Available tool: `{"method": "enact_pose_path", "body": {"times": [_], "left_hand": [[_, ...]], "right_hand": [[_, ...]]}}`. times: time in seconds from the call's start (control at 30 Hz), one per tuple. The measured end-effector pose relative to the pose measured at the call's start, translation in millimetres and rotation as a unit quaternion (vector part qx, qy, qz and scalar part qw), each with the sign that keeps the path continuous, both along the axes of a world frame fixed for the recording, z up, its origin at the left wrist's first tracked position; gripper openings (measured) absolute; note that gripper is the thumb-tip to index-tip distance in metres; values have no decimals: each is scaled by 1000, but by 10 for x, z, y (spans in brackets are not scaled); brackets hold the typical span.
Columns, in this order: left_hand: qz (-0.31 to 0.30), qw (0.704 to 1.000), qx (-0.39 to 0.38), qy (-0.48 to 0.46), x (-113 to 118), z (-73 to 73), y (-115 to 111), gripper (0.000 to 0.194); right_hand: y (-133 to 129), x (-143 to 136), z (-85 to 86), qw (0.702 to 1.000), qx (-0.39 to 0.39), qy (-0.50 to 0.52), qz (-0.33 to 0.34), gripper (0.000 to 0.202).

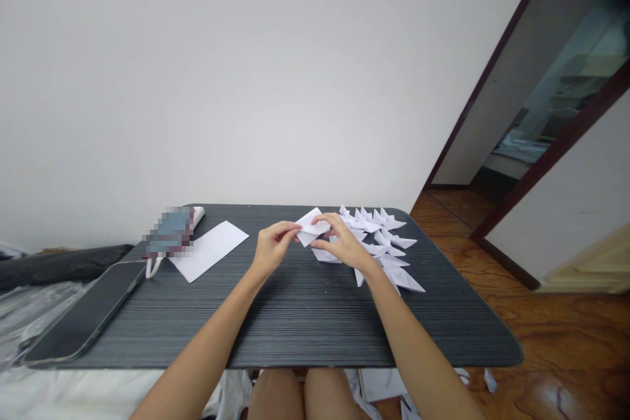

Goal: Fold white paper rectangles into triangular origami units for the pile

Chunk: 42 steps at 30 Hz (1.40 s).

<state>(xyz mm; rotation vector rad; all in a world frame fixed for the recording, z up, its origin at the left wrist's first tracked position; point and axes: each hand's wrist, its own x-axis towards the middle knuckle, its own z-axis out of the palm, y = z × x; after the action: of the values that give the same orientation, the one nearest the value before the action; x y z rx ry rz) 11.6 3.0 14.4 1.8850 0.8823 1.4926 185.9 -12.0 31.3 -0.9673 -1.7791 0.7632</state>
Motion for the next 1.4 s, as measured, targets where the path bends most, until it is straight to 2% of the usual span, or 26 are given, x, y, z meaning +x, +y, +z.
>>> {"method": "enact_pose_path", "body": {"times": [0.07, 0.17, 0.43, 0.6, 0.77, 0.9, 1.2, 1.4], "left_hand": [[19, 1000, 8, 8, 25, -27, -19, 16], [38, 999, 2, -2, 72, -65, -45, 17], [58, 998, 30, 15, 54, -45, -19, 15], [64, 998, 12, 22, 60, -27, -45, 14], [13, 998, -50, -42, 108, -14, -78, 16], [-1, 995, -74, -67, 129, -5, -92, 17], [-22, 997, -77, 4, 150, -47, -90, 22], [-40, 992, -113, -29, 158, -28, -110, 24]], "right_hand": [[29, -49, -59, 998, 21, -8, -53, 20], [95, -86, -140, 993, 22, 30, -111, 14], [106, -61, -135, 991, 21, 128, -36, 14], [111, -66, -141, 987, -2, 156, -45, 16], [111, -80, -155, 981, -21, 181, -71, 17], [100, -98, -157, 978, -29, 187, -87, 19], [86, -108, -170, 981, -23, 160, -106, 21], [88, -110, -168, 985, -35, 149, -86, 17]]}}
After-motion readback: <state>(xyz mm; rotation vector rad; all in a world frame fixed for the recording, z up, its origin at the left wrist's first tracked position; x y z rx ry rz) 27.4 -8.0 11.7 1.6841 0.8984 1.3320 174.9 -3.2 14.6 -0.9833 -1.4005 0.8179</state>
